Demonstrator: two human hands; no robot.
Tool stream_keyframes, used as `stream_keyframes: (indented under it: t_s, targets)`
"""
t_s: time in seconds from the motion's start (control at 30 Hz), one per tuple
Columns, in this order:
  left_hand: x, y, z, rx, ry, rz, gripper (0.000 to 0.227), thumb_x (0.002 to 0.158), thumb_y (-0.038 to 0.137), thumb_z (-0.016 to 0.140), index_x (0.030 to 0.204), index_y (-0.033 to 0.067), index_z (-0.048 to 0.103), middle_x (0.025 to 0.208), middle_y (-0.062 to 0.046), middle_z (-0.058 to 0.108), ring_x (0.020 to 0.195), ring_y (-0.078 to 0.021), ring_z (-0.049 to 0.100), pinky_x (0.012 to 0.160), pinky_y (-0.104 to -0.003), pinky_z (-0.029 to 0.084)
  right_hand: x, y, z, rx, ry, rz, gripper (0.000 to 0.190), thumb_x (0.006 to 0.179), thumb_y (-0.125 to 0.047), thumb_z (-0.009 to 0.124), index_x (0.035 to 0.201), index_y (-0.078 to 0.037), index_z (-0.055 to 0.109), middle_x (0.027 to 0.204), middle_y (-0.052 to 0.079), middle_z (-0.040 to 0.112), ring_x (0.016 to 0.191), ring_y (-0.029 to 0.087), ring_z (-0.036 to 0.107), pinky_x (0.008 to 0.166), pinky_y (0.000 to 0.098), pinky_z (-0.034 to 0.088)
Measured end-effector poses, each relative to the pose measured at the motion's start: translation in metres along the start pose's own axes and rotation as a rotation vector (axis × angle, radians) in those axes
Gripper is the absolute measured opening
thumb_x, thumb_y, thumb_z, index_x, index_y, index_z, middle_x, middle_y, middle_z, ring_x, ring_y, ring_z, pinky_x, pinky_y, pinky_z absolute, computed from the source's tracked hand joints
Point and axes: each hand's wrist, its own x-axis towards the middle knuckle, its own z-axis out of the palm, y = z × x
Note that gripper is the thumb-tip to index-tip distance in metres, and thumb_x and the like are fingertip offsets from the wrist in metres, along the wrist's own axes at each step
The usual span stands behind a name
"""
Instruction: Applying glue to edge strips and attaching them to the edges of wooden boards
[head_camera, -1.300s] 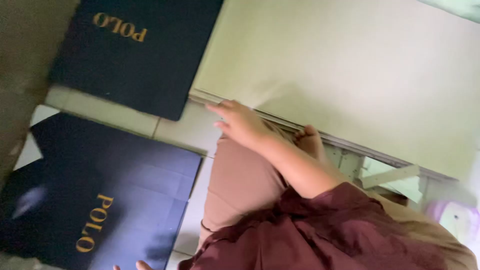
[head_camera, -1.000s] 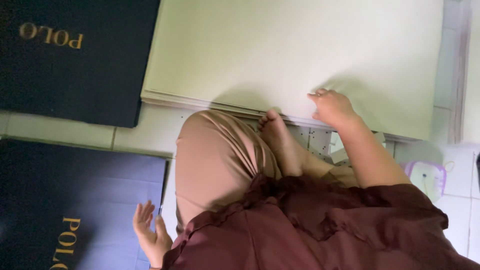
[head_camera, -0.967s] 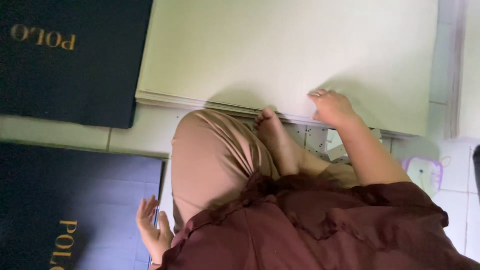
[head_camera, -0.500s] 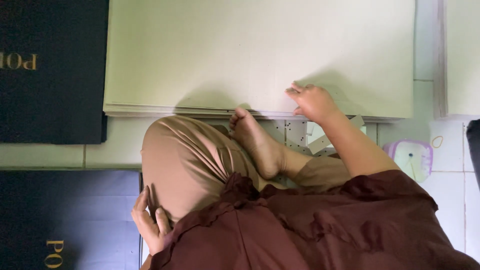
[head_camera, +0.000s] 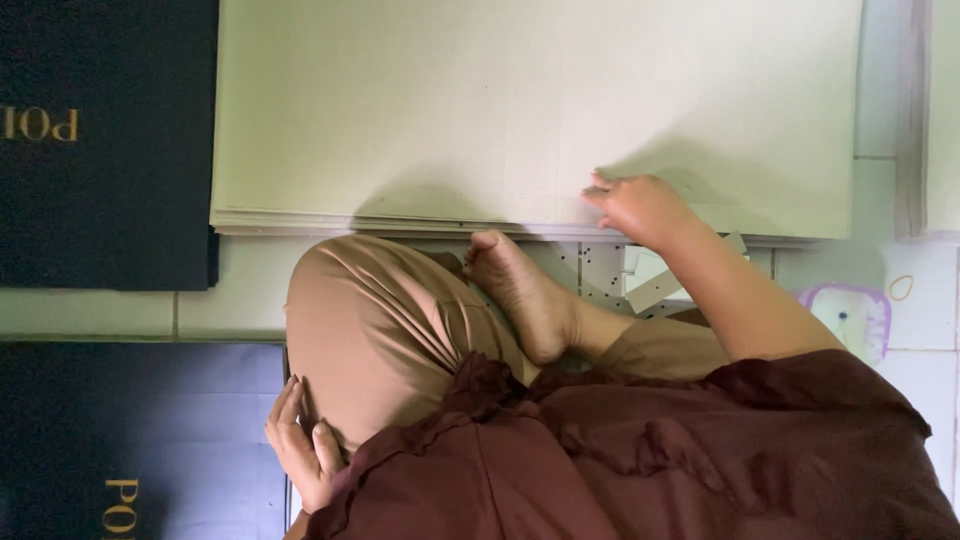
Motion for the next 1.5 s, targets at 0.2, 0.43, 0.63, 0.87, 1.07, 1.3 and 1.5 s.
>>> stream_keyframes:
  t_s: [0.2, 0.43, 0.63, 0.87, 1.07, 1.3, 1.5]
  targets:
    - [0.001, 0.002, -0.001, -0.027, -0.008, -0.017, 0.052, 0.1, 0.014, 0.04, 0.146, -0.0085, 0.042, 0.153, -0.029, 0.044, 0.136, -0.0393, 0.044, 0.117, -0.048, 0.032, -0.007, -0.006, -0.004, 0.08, 0.103, 0.025, 0.057, 0.074, -0.034, 0.079, 0.128, -0.016, 0.071, 0.149, 0.01, 0.062, 0.11, 0.021, 0.072, 0.084, 0.0353, 0.058]
    - [0.001, 0.003, -0.003, -0.049, -0.027, -0.028, 0.052, 0.101, 0.017, 0.039, 0.147, -0.0076, 0.041, 0.154, -0.029, 0.042, 0.137, -0.0395, 0.042, 0.117, -0.048, 0.032, 0.002, -0.022, -0.008, 0.043, 0.097, 0.1, 0.051, 0.071, -0.041, 0.083, 0.109, -0.011, 0.068, 0.136, 0.011, 0.068, 0.088, 0.029, 0.075, 0.075, 0.0391, 0.059]
    - [-0.002, 0.0, -0.002, -0.049, -0.013, -0.027, 0.053, 0.099, 0.013, 0.041, 0.147, -0.0079, 0.042, 0.153, -0.029, 0.042, 0.137, -0.0398, 0.042, 0.118, -0.048, 0.033, 0.005, -0.031, -0.01, 0.005, 0.159, 0.126, 0.048, 0.071, -0.039, 0.084, 0.101, -0.005, 0.068, 0.122, 0.009, 0.073, 0.077, 0.029, 0.075, 0.068, 0.0376, 0.059]
    - [0.001, 0.0, 0.0, -0.049, -0.013, -0.013, 0.053, 0.1, 0.015, 0.039, 0.147, -0.0075, 0.042, 0.153, -0.028, 0.043, 0.138, -0.0389, 0.043, 0.118, -0.049, 0.031, 0.024, -0.048, -0.025, -0.038, -0.033, 0.22, 0.064, 0.085, -0.058, 0.072, 0.117, -0.003, 0.067, 0.109, 0.019, 0.072, 0.066, 0.024, 0.072, 0.058, 0.0336, 0.059]
    - [0.003, 0.008, -0.003, -0.069, -0.019, -0.043, 0.053, 0.097, 0.012, 0.039, 0.146, -0.0091, 0.042, 0.153, -0.03, 0.042, 0.137, -0.0397, 0.042, 0.118, -0.049, 0.031, 0.034, -0.053, -0.014, -0.019, 0.037, 0.233, 0.05, 0.083, -0.05, 0.079, 0.101, -0.005, 0.067, 0.079, 0.012, 0.071, 0.07, 0.027, 0.071, 0.063, 0.0373, 0.058]
    - [0.003, 0.002, 0.001, -0.087, -0.002, -0.036, 0.053, 0.098, 0.015, 0.038, 0.146, -0.0086, 0.041, 0.151, -0.03, 0.041, 0.14, -0.0416, 0.042, 0.12, -0.051, 0.032, 0.035, -0.066, -0.013, -0.209, 0.21, 0.173, 0.062, 0.073, -0.042, 0.07, 0.126, -0.009, 0.062, 0.125, 0.023, 0.067, 0.073, 0.026, 0.071, 0.047, 0.0321, 0.059]
    - [0.007, 0.006, -0.001, -0.086, 0.007, -0.039, 0.052, 0.099, 0.017, 0.04, 0.145, -0.0088, 0.043, 0.151, -0.03, 0.043, 0.138, -0.0403, 0.044, 0.119, -0.048, 0.033, 0.057, -0.074, -0.026, -0.013, 0.288, 0.088, 0.068, 0.083, -0.058, 0.072, 0.129, -0.008, 0.063, 0.142, 0.02, 0.06, 0.106, 0.036, 0.07, 0.058, 0.0313, 0.063]
